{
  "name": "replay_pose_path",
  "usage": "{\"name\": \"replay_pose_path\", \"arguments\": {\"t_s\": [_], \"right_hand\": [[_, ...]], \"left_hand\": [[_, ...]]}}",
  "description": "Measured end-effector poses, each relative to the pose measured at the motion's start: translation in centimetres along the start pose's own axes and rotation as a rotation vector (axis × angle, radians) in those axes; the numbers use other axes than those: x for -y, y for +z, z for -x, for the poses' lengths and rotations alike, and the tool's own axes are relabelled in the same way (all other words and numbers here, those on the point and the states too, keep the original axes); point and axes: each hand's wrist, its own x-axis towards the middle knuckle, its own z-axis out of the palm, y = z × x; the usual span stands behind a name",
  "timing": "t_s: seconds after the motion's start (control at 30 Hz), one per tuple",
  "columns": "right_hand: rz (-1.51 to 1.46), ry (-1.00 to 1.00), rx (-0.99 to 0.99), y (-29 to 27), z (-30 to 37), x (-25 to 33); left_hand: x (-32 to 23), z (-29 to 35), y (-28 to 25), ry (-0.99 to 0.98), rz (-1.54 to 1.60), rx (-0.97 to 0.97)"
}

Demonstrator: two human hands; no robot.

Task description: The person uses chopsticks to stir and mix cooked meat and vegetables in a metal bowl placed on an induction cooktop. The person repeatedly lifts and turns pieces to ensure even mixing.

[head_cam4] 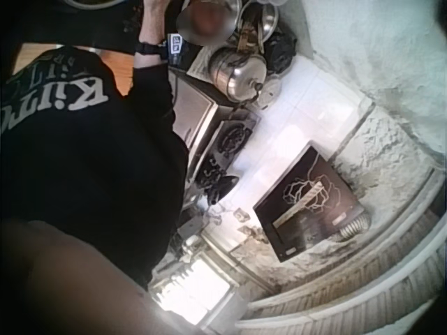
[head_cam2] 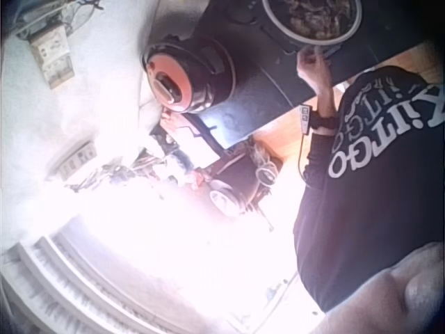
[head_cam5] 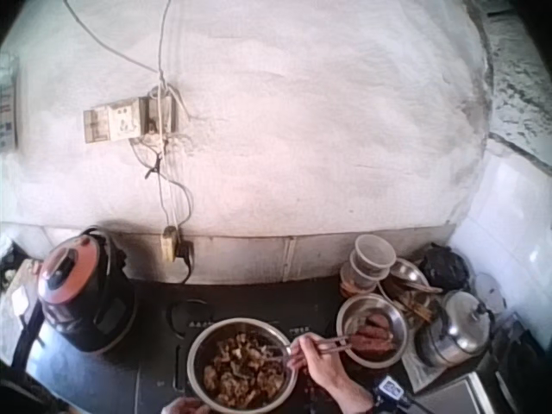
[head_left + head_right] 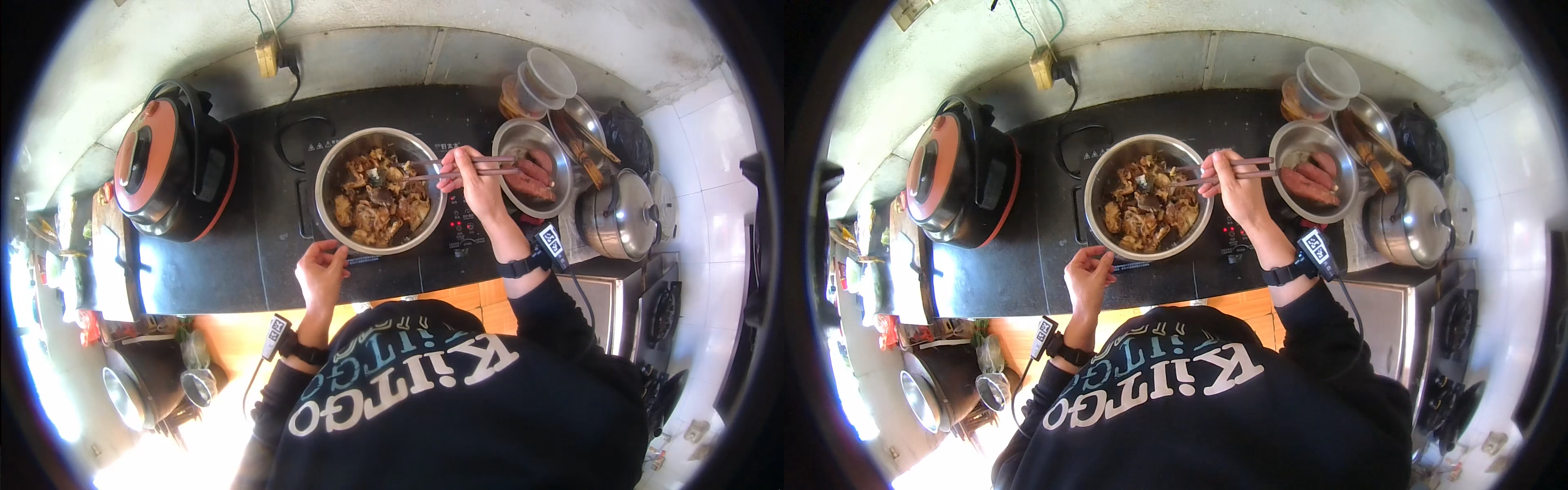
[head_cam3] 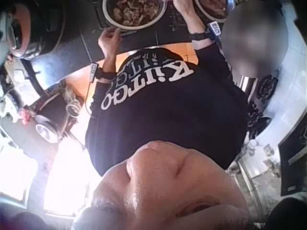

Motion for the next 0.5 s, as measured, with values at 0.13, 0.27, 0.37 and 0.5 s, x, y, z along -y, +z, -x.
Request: {"name": "replay_pose_path", "arguments": {"t_s": [0.13,0.27,0.37,0.5], "right_hand": [[-0.031,-0.074,-0.094,-0.5,0.4,-1.6],[-0.068,-0.020,-0.019,-0.5,0.7,-2.4],[-0.021,0.001,-0.099,-0.9,1.1,-1.5],[0.289,-0.417,0.050,-0.5,2.1,-0.2]], "left_hand": [[-0.3,0.1,0.1,-0.008,-0.011,0.002],[-0.2,-0.2,0.4,-0.019,0.017,0.023],[0.0,-0.2,0.3,-0.028,0.020,0.019],[0.3,-0.2,0.1,-0.039,0.046,0.029]]}}
